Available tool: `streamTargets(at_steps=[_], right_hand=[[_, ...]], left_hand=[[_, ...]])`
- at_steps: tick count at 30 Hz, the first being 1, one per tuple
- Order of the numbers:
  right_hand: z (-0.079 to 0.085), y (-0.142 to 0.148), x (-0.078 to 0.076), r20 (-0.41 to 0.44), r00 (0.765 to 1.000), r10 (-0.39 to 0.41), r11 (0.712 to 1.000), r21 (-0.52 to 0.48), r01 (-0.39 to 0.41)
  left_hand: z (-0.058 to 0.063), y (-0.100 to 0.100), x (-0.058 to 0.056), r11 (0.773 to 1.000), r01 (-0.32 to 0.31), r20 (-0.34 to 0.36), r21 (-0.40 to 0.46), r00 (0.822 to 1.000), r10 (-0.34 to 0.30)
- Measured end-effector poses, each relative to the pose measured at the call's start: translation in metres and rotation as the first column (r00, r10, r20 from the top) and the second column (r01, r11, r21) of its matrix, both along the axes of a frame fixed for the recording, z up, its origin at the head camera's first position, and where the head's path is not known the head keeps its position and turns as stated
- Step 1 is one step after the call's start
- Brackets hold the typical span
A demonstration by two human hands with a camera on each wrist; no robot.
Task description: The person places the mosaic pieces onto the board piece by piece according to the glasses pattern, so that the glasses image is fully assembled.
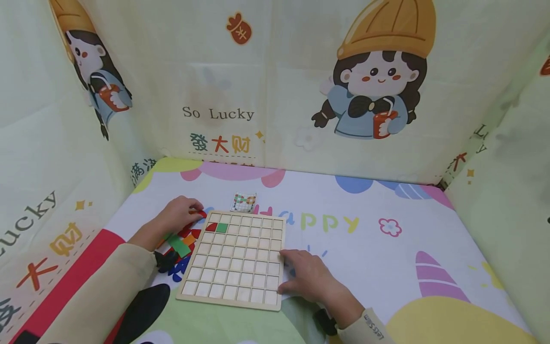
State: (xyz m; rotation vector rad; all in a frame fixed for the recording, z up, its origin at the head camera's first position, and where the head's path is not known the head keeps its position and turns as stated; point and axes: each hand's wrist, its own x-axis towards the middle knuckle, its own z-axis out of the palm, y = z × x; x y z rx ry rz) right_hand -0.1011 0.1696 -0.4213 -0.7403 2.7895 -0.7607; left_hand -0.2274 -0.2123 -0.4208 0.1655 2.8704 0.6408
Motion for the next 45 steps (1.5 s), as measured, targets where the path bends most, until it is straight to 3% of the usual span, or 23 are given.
streamTargets(at_steps=[10,22,34,41,45], right_hand=[[0.001,0.0,0.0,0.001,1.0,-0.003,1.0,0.001,0.003],[0.001,0.0,0.0,-0.011,1.0,0.003,1.0,0.006,-0.003],[0.002,-0.001,-0.001,0.009,1.0,-0.001,1.0,0.012,0.001],[0.002,-0.001,0.0,0.023,1.0,-0.009,1.0,0.008,0.009],[0.002,-0.001,0.0,0.023,1.0,-0.015,1.0,0.004,0.014]], left_hand=[[0.005,0.003,0.003,1.0,0.02,-0.065,-0.017,0.998,-0.021],[0.014,0.031,0.018,0.988,0.146,-0.1,0.047,0.985,-0.141],[0.015,0.053,0.027,0.948,0.319,-0.132,0.006,0.94,-0.316],[0.014,0.058,0.028,0.929,0.37,-0.132,-0.027,0.92,-0.37],[0.014,0.062,0.027,0.924,0.382,-0.113,-0.032,0.917,-0.383]])
